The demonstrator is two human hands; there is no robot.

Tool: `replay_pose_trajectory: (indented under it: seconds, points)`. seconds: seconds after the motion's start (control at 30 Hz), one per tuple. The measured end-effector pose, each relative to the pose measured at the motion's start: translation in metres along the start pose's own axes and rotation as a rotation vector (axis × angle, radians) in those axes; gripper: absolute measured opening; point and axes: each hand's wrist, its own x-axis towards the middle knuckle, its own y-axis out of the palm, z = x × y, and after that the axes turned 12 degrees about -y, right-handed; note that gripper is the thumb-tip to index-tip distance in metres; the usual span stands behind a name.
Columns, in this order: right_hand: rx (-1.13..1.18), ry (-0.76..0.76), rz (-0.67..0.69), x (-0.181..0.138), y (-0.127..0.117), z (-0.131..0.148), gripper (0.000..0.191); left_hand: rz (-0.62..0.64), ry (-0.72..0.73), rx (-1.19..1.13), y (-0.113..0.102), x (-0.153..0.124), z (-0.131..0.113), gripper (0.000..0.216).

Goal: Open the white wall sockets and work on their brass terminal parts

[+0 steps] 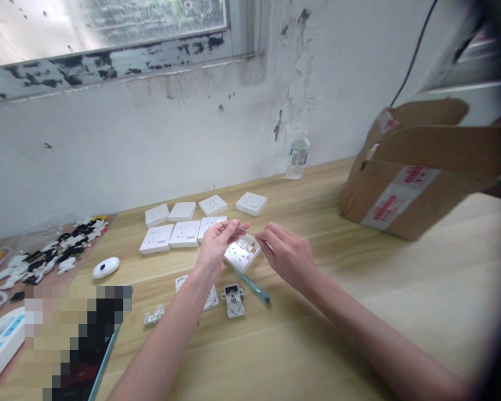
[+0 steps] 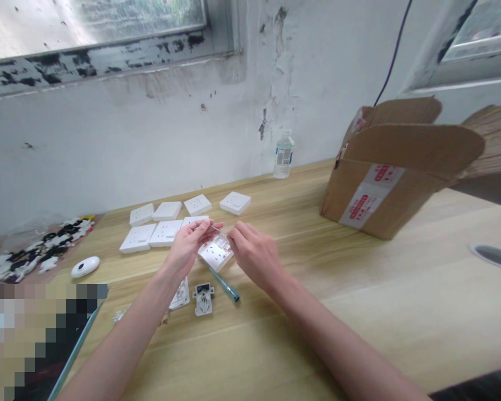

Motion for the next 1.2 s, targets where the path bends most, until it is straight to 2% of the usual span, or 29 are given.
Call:
replay_pose_trajectory:
  seconds: [0.1, 0.2, 0.3, 0.5, 0.63, 0.73, 0.83, 0.93, 1.03, 1.13, 1.2]
  points:
    - [0.126, 0.124, 0.025, 0.002, 0.000, 0.000, 0.015, -0.039, 0.022, 0.029, -0.002, 0.001, -0.001, 0.028]
    - [0.283, 0.208, 0.075, 0.004, 0.001, 0.000, 0.022, -0.060, 0.040, 0.042, -0.006, 0.003, 0.000, 0.029]
    - [0.442, 0.222, 0.107, 0.004, 0.005, -0.004, 0.031, -0.075, 0.049, 0.078, -0.010, 0.005, 0.002, 0.030]
    - [0.730, 0.277, 0.093, 0.003, 0.010, -0.011, 0.028, -0.078, 0.055, 0.178, -0.015, 0.004, 0.000, 0.032]
    - [0.804, 0.322, 0.130, 0.004, 0.007, -0.011, 0.034, -0.062, 0.054, 0.243, -0.015, 0.001, -0.003, 0.031]
    - [0.781, 0.304, 0.156, 0.006, 0.007, -0.014, 0.033, -0.039, 0.054, 0.292, -0.015, 0.002, 0.000, 0.031]
    - [0.571, 0.315, 0.170, 0.006, 0.008, -0.009, 0.033, -0.039, 0.069, 0.349, -0.016, 0.004, 0.005, 0.030]
    - [0.265, 0.241, 0.195, 0.000, 0.004, 0.015, 0.032, -0.062, 0.116, 0.424, -0.019, 0.005, 0.010, 0.025]
    - [0.145, 0.016, 0.280, -0.015, -0.006, 0.048, 0.031, -0.087, 0.180, 0.487, -0.023, 0.003, 0.010, 0.021]
    - [0.073, -0.034, 0.301, -0.038, -0.013, 0.067, 0.022, -0.095, 0.216, 0.523, -0.023, 0.001, 0.009, 0.019]
    - [-0.010, 0.005, 0.308, -0.051, -0.015, 0.067, 0.020, -0.084, 0.214, 0.532, -0.023, 0.001, 0.009, 0.018]
